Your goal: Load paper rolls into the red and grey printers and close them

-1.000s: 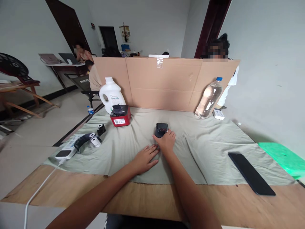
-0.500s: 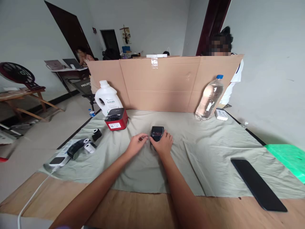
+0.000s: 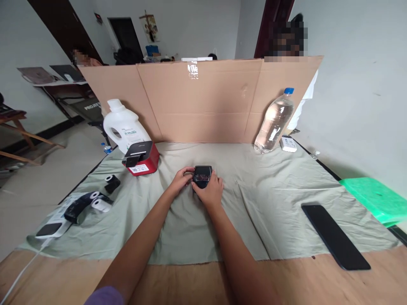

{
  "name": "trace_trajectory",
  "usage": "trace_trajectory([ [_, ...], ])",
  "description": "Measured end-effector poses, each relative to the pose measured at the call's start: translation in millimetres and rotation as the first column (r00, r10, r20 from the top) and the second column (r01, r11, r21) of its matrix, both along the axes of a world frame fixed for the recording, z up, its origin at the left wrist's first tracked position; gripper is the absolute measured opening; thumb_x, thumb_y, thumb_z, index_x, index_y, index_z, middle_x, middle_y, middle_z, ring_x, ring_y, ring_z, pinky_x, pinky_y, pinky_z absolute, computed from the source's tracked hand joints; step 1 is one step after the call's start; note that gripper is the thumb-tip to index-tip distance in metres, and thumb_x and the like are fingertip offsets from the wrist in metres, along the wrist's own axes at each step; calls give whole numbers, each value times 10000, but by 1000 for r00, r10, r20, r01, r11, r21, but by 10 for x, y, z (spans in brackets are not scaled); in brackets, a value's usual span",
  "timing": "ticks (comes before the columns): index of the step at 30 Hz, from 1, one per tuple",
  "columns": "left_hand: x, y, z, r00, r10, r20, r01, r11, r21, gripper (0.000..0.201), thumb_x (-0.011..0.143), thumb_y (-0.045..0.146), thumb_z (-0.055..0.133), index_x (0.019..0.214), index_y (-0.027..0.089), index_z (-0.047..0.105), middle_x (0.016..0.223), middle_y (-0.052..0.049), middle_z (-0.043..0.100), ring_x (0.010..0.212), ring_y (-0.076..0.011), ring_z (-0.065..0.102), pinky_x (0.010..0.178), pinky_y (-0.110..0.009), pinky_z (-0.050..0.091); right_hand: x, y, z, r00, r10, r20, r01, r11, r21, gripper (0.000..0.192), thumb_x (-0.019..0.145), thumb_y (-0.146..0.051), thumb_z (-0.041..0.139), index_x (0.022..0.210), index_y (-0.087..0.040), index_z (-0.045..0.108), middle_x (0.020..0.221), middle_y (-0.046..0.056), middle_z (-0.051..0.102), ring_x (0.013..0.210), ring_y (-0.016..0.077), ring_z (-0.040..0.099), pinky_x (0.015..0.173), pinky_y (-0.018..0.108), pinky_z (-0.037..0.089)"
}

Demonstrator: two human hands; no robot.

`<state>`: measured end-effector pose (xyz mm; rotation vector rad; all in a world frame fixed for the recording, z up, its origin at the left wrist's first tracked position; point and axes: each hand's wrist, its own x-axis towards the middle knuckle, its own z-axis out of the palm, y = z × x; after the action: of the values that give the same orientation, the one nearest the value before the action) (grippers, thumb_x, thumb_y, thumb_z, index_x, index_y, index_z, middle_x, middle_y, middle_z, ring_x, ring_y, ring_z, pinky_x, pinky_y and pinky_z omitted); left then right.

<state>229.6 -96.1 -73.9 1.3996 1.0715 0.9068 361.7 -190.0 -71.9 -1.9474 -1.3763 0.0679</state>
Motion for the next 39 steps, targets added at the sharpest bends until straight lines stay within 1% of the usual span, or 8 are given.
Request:
trace_trajectory([
  [4,-36,-10,50,999,-36,30,37,999,-23,424,684,123,586,1104,128,646,1089,-77,676,511,-28,492,416,-162,340,10,8,-17,1000,12,-11,-12,1000,-1,958,699,-665,655,1421,-78,426,1298,206,613,1134,380,525,944,461,383],
  [12,-1,-8,65,998,-18,54,22,998,-66,377,727,130,574,1099,119,639,1025,-77,663,563,-53,555,401,-155,321,14,-12,25,999,24,-41,-24,1000,-2,910,714,-653,646,1405,-99,436,1303,204,605,1142,371,522,959,467,386],
  [17,32,5,95,998,22,59,-15,993,-115,357,725,116,596,1078,123,646,892,-41,645,545,-63,556,375,-157,283,25,3,5,999,11,-48,-11,1000,-14,912,725,-659,632,1406,-90,425,1305,213,597,1156,372,517,959,470,385],
  [20,33,-23,142,998,19,61,-11,992,-124,341,749,124,596,1085,118,654,781,-18,622,555,-78,559,378,-158,282,29,8,-9,998,18,-53,-19,1000,-14,915,726,-661,632,1407,-87,424,1308,215,593,1160,372,514,961,470,382],
  [24,22,-63,206,1000,19,20,-16,991,-131,335,744,67,574,1068,110,650,679,8,581,537,-72,544,388,-143,282,23,9,-1,998,16,-65,-18,1000,-17,919,721,-669,631,1407,-92,427,1300,216,598,1155,379,512,951,471,383],
  [28,2,-60,239,1000,4,6,-3,987,-164,318,766,56,569,1073,97,640,700,-6,605,546,-70,562,381,-136,272,14,14,10,998,12,-70,-13,1000,-12,922,710,-670,643,1401,-96,434,1285,209,608,1154,376,514,951,474,389],
  [34,1,-1,248,999,6,-34,-14,972,-233,285,779,115,629,1063,105,642,701,-16,644,549,-75,589,387,-134,267,11,17,13,999,3,-42,-4,1000,-21,901,718,-653,647,1403,-108,434,1287,202,602,1160,365,520,944,470,407],
  [39,37,51,236,997,9,-81,-30,964,-263,174,763,157,673,931,120,651,662,-11,645,505,-72,580,379,-146,249,15,12,17,999,-7,-49,6,1000,-15,902,696,-666,656,1378,-111,456,1251,196,620,1146,360,530,941,462,409],
])
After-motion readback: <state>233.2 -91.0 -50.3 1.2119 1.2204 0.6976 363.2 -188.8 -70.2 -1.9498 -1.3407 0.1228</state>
